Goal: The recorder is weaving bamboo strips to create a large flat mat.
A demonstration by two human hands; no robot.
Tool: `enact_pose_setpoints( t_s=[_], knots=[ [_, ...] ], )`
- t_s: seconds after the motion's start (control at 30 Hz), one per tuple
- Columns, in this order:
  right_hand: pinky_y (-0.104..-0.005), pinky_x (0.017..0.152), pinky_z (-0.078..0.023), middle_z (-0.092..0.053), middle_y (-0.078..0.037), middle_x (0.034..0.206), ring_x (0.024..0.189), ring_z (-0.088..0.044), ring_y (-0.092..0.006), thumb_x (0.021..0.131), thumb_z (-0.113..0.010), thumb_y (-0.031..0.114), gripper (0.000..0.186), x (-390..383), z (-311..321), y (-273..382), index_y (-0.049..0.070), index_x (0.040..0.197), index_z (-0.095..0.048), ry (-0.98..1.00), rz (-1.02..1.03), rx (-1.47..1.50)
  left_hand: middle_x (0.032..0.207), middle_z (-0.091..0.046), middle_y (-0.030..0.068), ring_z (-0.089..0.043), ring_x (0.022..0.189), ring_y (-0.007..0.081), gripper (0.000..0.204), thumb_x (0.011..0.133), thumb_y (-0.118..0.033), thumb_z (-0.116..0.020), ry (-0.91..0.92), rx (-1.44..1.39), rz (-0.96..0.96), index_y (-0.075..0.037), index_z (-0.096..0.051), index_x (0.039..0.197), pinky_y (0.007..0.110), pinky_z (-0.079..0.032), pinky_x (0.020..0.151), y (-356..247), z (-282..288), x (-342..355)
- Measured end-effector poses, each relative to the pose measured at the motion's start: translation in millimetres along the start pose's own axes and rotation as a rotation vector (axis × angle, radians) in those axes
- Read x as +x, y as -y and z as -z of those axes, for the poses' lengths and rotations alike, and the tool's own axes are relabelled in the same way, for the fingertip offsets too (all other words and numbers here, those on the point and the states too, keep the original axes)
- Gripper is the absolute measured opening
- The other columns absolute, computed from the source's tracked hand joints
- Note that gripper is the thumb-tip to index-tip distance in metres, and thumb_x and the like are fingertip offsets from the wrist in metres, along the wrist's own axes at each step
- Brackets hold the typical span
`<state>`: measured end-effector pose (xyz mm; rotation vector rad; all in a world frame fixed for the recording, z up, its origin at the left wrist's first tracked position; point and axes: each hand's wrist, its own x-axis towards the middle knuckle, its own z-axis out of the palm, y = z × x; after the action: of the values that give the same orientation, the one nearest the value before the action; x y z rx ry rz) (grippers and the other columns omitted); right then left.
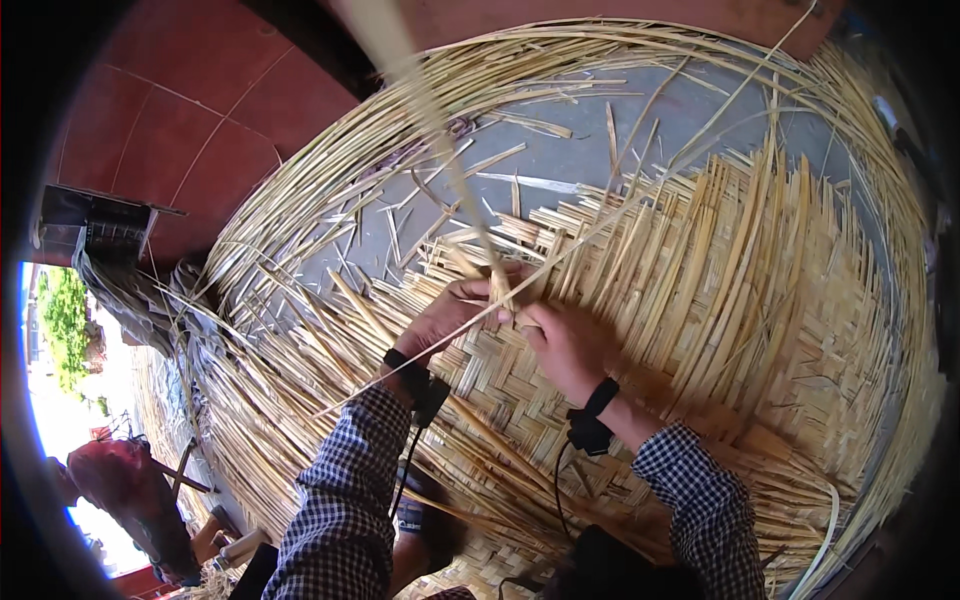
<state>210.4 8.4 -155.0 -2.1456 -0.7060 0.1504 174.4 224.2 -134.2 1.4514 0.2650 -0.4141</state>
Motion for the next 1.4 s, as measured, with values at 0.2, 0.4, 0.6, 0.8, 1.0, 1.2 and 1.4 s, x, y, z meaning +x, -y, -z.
enact_pose_setpoints(
  t_s=[0.2, 0.4, 0.6, 0.8, 1.0, 1.2, 1.4],
  knots=[
    [-0.0375, 0.064, -0.051, -0.071, -0.01, 0.084, 0.071, -0.067, -0.0243, 0.093, -0.064, 0.017, 0.013, 14.9, 14.0, 8.5, 0.007, 0.102, -0.063, 0.041, -0.148, 0.231, 0.104, -0.07, 0.0044, -0.066, 0.09, 0.0124, 0.03, 0.09, -0.001, -0.069, -0.52, -0.359, -0.19, -0.004, -0.067, 0.119, 0.026, -0.056, 0.076, 12.1, -6.2, -19.1],
    [-0.0447, 0.073, -0.052, -0.062, -0.011, 0.092, 0.089, -0.063, -0.0323, 0.089, -0.07, 0.026, 0.025, 28.1, 5.8, 11.2, 0.01, 0.099, -0.054, 0.014, -0.188, -0.223, 0.103, -0.071, 0.0069, -0.069, 0.086, 0.015, 0.046, 0.084, 0.003, -0.073, -0.584, -0.124, -0.126, -0.004, -0.06, 0.128, 0.027, -0.058, 0.076, 22.5, -2.0, -6.7],
    [-0.0481, 0.08, -0.052, -0.059, -0.014, 0.102, 0.093, -0.062, -0.0348, 0.087, -0.071, 0.027, 0.033, 47.8, 6.4, -4.9, 0.006, 0.103, -0.051, 0.099, -0.21, -0.313, 0.095, -0.071, 0.0074, -0.067, 0.074, 0.0139, 0.049, 0.084, 0.004, -0.073, -0.613, -0.308, -0.186, -0.002, -0.058, 0.13, 0.026, -0.056, 0.066, 29.4, -4.9, -1.2],
    [-0.044, 0.09, -0.048, -0.058, -0.013, 0.109, 0.101, -0.06, -0.0286, 0.09, -0.068, 0.016, 0.023, -4.8, 53.7, 6.9, 0.005, 0.103, -0.052, 0.099, -0.208, 0.343, 0.085, -0.069, 0.0036, -0.063, 0.068, 0.0099, 0.025, 0.09, 0.005, -0.065, -0.609, -0.22, -0.235, -0.002, -0.069, 0.113, 0.023, -0.052, 0.06, 39.0, -3.6, 0.2],
    [-0.0454, 0.117, -0.023, -0.042, -0.019, 0.146, 0.14, -0.034, -0.0327, 0.093, -0.056, 0.051, 0.071, -100.7, 58.8, 17.1, -0.001, 0.139, -0.044, 0.213, 0.046, -0.63, 0.089, -0.071, 0.0052, -0.065, 0.076, 0.0123, 0.007, 0.091, 0.005, -0.062, -0.599, -0.165, -0.238, 0.002, -0.068, 0.094, 0.024, -0.054, 0.067, 52.4, -7.3, -1.4],
    [-0.0445, 0.121, -0.014, -0.033, -0.017, 0.156, 0.146, -0.027, -0.0317, 0.092, -0.049, 0.061, 0.086, -113.8, 54.4, 3.7, -0.003, 0.147, -0.037, 0.293, 0.11, -0.728, 0.107, -0.067, 0.0091, -0.063, 0.097, 0.0246, 0.022, 0.083, -0.002, -0.071, -1.152, 0.326, -0.408, -0.008, -0.067, 0.103, 0.037, -0.049, 0.085, -0.3, 12.9, -28.1],
    [-0.0447, 0.117, -0.026, -0.037, -0.017, 0.153, 0.143, -0.032, -0.0311, 0.087, -0.067, 0.04, 0.071, -112.2, 70.2, 7.4, -0.001, 0.14, -0.047, 0.344, 0.118, -0.596, 0.098, -0.071, 0.0052, -0.065, 0.099, 0.0242, 0.028, 0.086, -0.022, -0.071, -0.389, 1.213, -0.152, -0.012, -0.065, 0.111, 0.05, -0.044, 0.09, -26.1, 13.4, 14.0]
  ],
)
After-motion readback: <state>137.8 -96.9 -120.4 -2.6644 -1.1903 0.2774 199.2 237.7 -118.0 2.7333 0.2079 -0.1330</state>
